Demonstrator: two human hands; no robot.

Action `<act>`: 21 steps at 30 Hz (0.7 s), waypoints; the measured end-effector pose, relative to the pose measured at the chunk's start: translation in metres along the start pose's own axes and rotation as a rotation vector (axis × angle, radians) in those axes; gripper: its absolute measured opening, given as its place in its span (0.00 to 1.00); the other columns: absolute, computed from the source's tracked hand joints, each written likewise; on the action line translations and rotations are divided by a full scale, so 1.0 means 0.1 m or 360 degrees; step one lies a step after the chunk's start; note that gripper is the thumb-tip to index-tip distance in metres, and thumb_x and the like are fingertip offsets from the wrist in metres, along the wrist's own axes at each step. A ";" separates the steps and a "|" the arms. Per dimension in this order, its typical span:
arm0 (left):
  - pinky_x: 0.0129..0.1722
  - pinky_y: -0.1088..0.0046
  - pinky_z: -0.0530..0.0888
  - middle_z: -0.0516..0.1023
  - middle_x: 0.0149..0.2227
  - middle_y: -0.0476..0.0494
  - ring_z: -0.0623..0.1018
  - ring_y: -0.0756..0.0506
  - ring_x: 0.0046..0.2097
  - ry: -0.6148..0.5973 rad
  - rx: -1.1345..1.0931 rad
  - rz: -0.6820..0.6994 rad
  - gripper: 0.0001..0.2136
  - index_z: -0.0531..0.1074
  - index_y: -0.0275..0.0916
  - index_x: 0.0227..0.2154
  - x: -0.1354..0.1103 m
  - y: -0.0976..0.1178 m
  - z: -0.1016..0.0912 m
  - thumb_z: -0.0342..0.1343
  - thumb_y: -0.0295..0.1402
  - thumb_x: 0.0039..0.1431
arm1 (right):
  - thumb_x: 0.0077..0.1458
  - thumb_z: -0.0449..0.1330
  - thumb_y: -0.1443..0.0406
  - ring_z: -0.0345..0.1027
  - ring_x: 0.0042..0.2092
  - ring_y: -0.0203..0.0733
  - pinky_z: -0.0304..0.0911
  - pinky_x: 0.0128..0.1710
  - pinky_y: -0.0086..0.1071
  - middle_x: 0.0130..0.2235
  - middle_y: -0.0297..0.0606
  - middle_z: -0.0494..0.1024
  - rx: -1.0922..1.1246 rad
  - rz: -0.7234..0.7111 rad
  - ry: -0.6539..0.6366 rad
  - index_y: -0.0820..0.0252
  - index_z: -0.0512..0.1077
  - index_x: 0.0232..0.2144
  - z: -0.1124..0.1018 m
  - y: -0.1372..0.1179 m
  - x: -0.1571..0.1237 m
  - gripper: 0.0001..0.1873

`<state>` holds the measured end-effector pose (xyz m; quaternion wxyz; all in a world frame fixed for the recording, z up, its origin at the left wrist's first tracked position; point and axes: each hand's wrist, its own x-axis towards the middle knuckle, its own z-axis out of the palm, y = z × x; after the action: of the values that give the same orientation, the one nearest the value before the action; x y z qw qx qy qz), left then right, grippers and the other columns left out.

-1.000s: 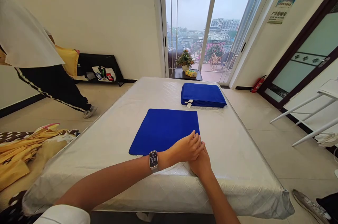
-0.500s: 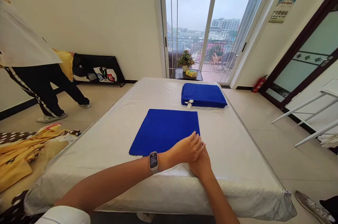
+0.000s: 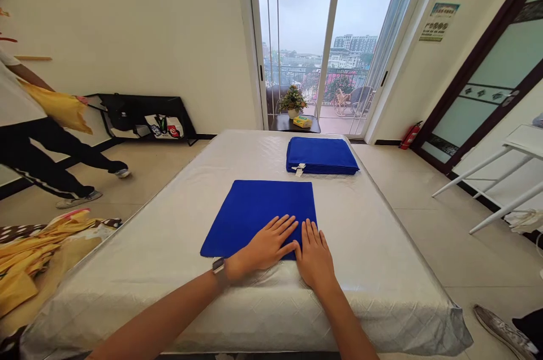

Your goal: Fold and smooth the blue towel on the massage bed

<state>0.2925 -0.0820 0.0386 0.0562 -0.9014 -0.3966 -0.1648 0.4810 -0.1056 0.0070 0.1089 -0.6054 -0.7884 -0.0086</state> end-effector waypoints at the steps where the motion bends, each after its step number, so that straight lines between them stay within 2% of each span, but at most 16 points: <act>1: 0.68 0.56 0.58 0.61 0.70 0.38 0.58 0.42 0.72 -0.0049 -0.0017 -0.0076 0.29 0.53 0.40 0.70 -0.09 -0.08 0.00 0.38 0.49 0.73 | 0.71 0.40 0.55 0.44 0.73 0.48 0.46 0.71 0.48 0.72 0.47 0.51 0.0009 0.0023 -0.0029 0.68 0.53 0.71 -0.04 -0.02 0.00 0.34; 6: 0.71 0.52 0.53 0.52 0.73 0.42 0.51 0.40 0.74 -0.0308 0.0019 -0.0533 0.30 0.49 0.43 0.72 -0.68 -0.57 -0.10 0.34 0.51 0.73 | 0.72 0.37 0.52 0.42 0.73 0.47 0.44 0.71 0.48 0.73 0.44 0.49 0.0068 0.0054 -0.0074 0.65 0.49 0.72 -0.11 -0.06 0.00 0.35; 9: 0.71 0.49 0.53 0.48 0.74 0.42 0.49 0.38 0.74 -0.0339 0.0117 -0.0851 0.31 0.48 0.44 0.72 -1.09 -0.83 -0.17 0.33 0.52 0.72 | 0.72 0.36 0.51 0.42 0.73 0.47 0.45 0.71 0.48 0.73 0.44 0.48 0.0100 0.0061 -0.0087 0.65 0.49 0.72 -0.12 -0.06 0.00 0.36; 12: 0.71 0.49 0.54 0.45 0.74 0.41 0.49 0.37 0.74 -0.0327 0.0137 -0.1032 0.34 0.44 0.42 0.72 -1.36 -0.93 -0.19 0.33 0.55 0.71 | 0.72 0.36 0.50 0.42 0.73 0.47 0.45 0.71 0.47 0.73 0.44 0.48 0.0099 0.0063 -0.0108 0.65 0.49 0.72 -0.12 -0.06 -0.01 0.36; 17: 0.72 0.52 0.53 0.42 0.74 0.39 0.48 0.37 0.74 -0.0359 0.0068 -0.1087 0.38 0.44 0.37 0.72 -1.38 -0.88 -0.22 0.33 0.58 0.69 | 0.71 0.38 0.50 0.44 0.72 0.49 0.47 0.71 0.49 0.72 0.47 0.49 0.0008 0.0029 -0.0197 0.70 0.51 0.71 -0.17 -0.04 0.01 0.37; 21: 0.71 0.52 0.54 0.44 0.74 0.37 0.49 0.38 0.74 -0.0331 0.0059 -0.1064 0.38 0.45 0.37 0.72 -1.36 -0.89 -0.20 0.33 0.58 0.69 | 0.71 0.40 0.52 0.50 0.71 0.53 0.49 0.70 0.52 0.69 0.51 0.57 -0.0056 -0.0042 -0.0183 0.70 0.58 0.69 -0.26 -0.03 0.25 0.35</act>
<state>0.1363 -0.1215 0.0083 -0.0254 -0.7324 -0.6764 -0.0741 0.4765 -0.0865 0.0367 0.0527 -0.5963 -0.8010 0.0110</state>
